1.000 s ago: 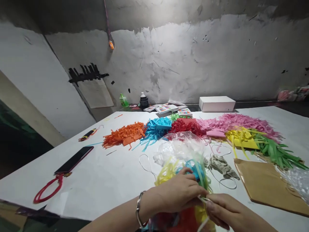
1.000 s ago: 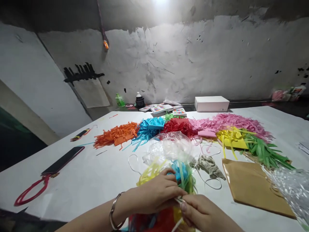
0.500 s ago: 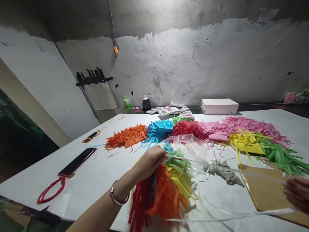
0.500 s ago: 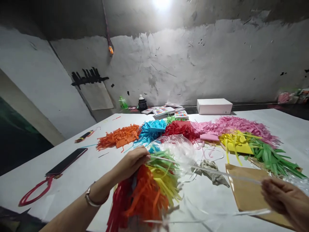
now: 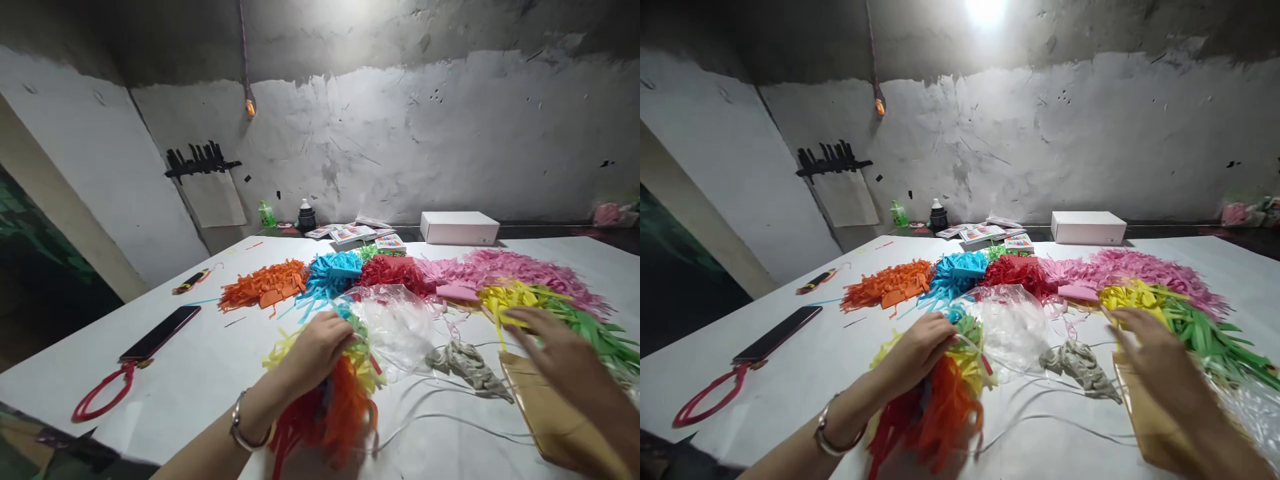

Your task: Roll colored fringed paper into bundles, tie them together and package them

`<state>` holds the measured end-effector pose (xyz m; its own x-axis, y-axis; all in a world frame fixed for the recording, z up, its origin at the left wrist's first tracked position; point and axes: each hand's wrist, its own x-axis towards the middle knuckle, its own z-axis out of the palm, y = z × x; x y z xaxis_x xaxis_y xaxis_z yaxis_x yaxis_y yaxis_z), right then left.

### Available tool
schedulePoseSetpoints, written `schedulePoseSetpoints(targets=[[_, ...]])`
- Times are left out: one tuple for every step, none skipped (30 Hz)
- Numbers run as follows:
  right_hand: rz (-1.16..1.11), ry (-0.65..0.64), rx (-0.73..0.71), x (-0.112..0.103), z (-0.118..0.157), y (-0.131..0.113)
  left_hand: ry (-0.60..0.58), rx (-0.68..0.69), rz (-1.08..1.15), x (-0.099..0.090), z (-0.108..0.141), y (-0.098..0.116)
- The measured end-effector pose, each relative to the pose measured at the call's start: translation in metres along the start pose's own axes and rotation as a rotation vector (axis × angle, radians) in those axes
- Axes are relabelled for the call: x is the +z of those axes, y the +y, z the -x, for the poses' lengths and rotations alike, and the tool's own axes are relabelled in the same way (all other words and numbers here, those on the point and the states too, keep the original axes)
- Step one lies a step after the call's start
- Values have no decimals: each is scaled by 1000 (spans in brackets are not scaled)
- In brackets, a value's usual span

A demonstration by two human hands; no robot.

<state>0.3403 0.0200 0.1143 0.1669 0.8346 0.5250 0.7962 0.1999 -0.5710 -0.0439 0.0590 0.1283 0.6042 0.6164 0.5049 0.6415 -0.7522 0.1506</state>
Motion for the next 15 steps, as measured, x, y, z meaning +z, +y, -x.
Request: schedulePoseSetpoints(targets=[[-40, -49, -68, 21, 7, -20, -14, 35, -7, 7, 0, 8], [-124, -168, -171, 41, 16, -40, -25, 63, -11, 12, -1, 16], [-195, -267, -244, 59, 25, -60, -34, 85, -11, 17, 0, 23], [-245, -346, -303, 74, 33, -79, -44, 103, -4, 20, 0, 29], [-284, -414, -342, 87, 39, -95, -54, 116, 8, 22, 1, 34], [-311, -461, -356, 96, 43, -107, -61, 123, 24, 23, 2, 36], [-335, -499, -353, 102, 46, -115, -64, 123, 44, 22, 3, 37], [-368, -530, -333, 105, 46, -119, -66, 119, 67, 21, 5, 36], [-413, -556, -297, 106, 45, -120, -65, 111, 90, 19, 7, 33], [-472, -578, -248, 106, 44, -118, -62, 99, 112, 18, 9, 30], [-544, -601, -189, 104, 43, -115, -58, 86, 133, 16, 11, 27], [-622, -628, -125, 103, 43, -111, -57, 78, 156, 15, 13, 23], [-698, -658, -54, 101, 43, -107, -58, 70, 180, 15, 16, 20], [-767, -690, 19, 100, 44, -104, -57, 57, 203, 16, 19, 17], [-826, -722, 90, 100, 46, -102, -56, 40, 225, 17, 21, 15]])
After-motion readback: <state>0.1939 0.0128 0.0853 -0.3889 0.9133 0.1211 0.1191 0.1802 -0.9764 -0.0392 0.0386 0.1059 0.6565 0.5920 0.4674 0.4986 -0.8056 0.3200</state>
